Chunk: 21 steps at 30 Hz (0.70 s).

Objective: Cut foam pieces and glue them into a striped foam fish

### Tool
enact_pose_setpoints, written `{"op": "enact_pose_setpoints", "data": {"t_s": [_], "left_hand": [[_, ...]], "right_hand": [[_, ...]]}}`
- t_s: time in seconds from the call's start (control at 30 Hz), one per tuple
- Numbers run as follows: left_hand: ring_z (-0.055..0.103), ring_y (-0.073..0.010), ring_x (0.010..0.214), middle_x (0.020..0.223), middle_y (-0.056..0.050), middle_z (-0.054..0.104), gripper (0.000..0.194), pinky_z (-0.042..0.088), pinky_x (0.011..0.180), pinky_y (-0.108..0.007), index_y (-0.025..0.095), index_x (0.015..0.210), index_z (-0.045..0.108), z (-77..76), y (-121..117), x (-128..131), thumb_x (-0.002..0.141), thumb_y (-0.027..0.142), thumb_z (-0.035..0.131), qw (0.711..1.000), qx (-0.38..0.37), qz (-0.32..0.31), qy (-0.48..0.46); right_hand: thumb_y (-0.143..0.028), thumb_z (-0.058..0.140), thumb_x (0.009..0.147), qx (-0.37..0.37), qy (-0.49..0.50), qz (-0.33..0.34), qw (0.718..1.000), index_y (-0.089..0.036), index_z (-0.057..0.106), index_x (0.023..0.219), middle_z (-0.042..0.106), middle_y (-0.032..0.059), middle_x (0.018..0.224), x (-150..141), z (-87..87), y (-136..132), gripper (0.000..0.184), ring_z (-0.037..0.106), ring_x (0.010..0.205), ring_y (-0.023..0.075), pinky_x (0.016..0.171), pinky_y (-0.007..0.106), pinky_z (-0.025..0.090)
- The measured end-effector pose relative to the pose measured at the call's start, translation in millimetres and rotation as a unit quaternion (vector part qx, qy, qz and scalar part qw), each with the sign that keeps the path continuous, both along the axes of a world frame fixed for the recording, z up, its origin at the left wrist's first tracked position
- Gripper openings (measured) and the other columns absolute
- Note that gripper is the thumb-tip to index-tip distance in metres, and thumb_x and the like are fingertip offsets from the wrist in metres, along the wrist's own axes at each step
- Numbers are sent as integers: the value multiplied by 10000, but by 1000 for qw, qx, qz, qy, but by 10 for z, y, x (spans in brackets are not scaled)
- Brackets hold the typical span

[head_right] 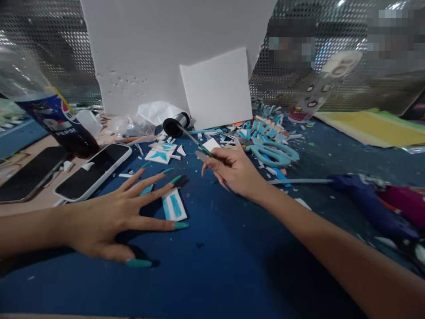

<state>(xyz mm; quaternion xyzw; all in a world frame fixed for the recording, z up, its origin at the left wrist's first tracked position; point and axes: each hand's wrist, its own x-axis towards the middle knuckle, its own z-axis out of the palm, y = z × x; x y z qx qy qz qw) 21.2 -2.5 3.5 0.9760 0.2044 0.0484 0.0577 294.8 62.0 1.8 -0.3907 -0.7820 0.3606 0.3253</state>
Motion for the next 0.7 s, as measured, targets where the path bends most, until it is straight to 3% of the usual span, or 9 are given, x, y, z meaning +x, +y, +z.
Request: {"op": "enact_pose_setpoints", "data": {"t_s": [0.17,0.3,0.47,0.57,0.7], "left_hand": [[212,-442,1365,1517,-75,260,664,120,1039,-710,384,1355,432,-53,30,-101,746,578,611,999,7,-27,-33],[254,-473,1338,1534,-80,211,746,197,1001,-723,409,1381,376,-69,5,-81,706,625,610,999,-5,9,-47],[322,-503,1287,1496,-106,304,828,234,939,-755,433,1397,325,-38,-15,-61,668,753,552,999,32,12,-12],[384,-469,1256,1440,-130,397,824,233,972,-718,405,1395,350,-57,-69,-76,679,787,492,997,78,19,-13],[421,-438,1242,1398,-164,443,843,244,984,-692,389,1409,328,-78,-100,-79,687,807,448,996,84,15,22]], "right_hand": [[-451,366,952,68,-132,79,986,-195,584,944,554,-21,495,33,80,-65,336,558,463,117,549,277,443],[-401,305,970,26,-139,103,985,-205,399,1198,575,-30,556,16,42,-129,315,542,440,126,539,296,453],[-394,345,955,81,-140,69,984,-212,506,1014,645,37,778,25,63,-105,250,491,398,89,562,310,452],[-360,398,941,85,-189,94,974,-231,593,1002,646,19,697,39,97,-63,242,556,477,120,643,323,452],[-307,381,951,47,-212,123,968,-298,483,1315,587,-30,554,35,104,-59,378,580,536,150,659,326,458]]}}
